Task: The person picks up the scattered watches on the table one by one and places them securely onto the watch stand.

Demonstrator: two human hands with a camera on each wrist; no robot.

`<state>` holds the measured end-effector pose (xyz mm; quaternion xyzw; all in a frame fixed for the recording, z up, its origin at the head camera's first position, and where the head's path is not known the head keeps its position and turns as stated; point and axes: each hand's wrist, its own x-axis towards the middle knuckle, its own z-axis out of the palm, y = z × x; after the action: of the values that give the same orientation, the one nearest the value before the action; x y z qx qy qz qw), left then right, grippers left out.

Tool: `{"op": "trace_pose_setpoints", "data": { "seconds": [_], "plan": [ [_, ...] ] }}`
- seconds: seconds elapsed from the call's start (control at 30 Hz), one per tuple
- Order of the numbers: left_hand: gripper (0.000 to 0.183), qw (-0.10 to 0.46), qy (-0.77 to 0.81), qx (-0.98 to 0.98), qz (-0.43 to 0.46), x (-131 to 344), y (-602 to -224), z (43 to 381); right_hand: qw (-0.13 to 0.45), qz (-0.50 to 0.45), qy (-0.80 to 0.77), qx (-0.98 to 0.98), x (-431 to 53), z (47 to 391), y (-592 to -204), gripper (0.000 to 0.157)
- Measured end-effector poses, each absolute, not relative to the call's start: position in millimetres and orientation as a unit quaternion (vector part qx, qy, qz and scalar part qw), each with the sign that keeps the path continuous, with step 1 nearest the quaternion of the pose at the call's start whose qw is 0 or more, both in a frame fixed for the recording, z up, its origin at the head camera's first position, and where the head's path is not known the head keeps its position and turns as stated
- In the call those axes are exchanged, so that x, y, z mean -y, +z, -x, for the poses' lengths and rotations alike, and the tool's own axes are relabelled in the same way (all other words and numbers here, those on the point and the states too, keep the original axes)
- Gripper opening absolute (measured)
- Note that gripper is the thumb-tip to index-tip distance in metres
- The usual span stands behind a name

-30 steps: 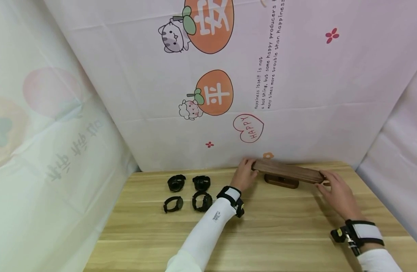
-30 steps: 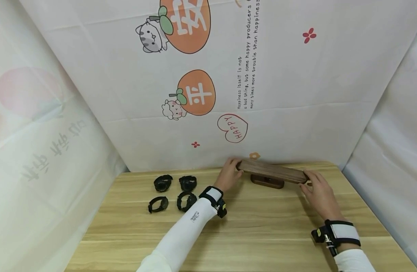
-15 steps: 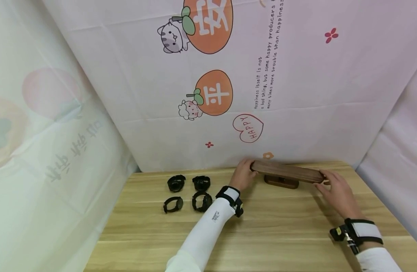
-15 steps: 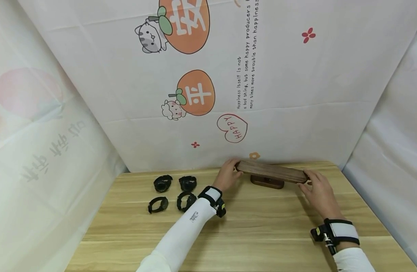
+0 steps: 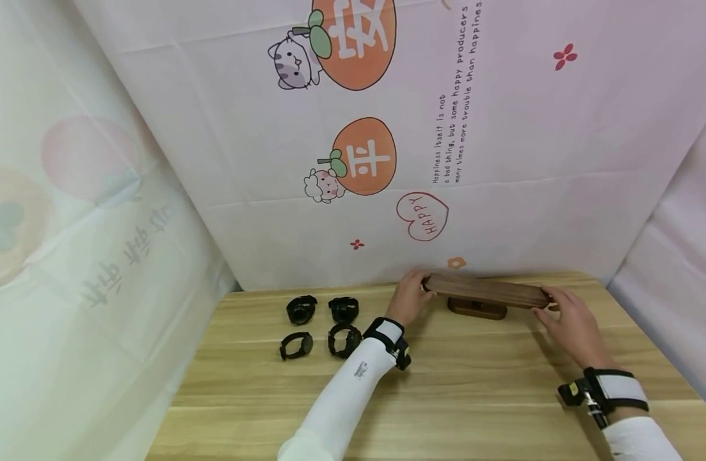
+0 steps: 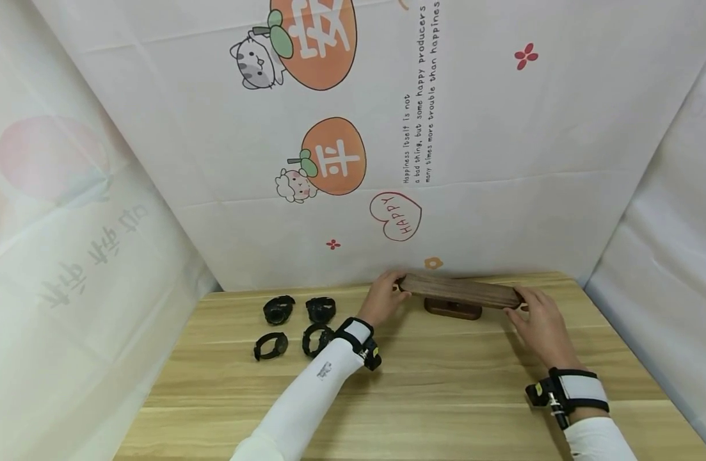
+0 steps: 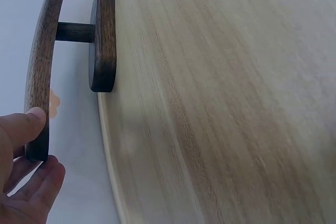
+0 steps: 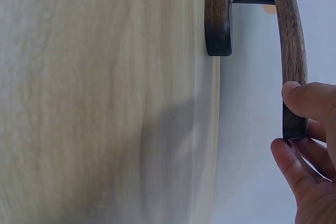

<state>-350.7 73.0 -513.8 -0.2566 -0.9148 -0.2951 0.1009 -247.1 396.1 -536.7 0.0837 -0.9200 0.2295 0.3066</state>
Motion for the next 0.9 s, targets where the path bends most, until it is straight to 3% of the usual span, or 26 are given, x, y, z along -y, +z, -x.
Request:
{"op": "trace_pose_setpoints", "data": {
  "seconds": [0.53, 0.9],
  "plan": [
    [0.044, 0.112, -0.336, 0.895, 0.273, -48, -525, 350, 0.262, -0.085, 0.258, 0.926, -382, 246, -533, 0.058],
    [0.045, 0.133, -0.365, 0.883, 0.264, -31, -534, 349, 0.276, -0.098, 0.255, 0.921, -370, 253, -535, 0.057]
  ]
}}
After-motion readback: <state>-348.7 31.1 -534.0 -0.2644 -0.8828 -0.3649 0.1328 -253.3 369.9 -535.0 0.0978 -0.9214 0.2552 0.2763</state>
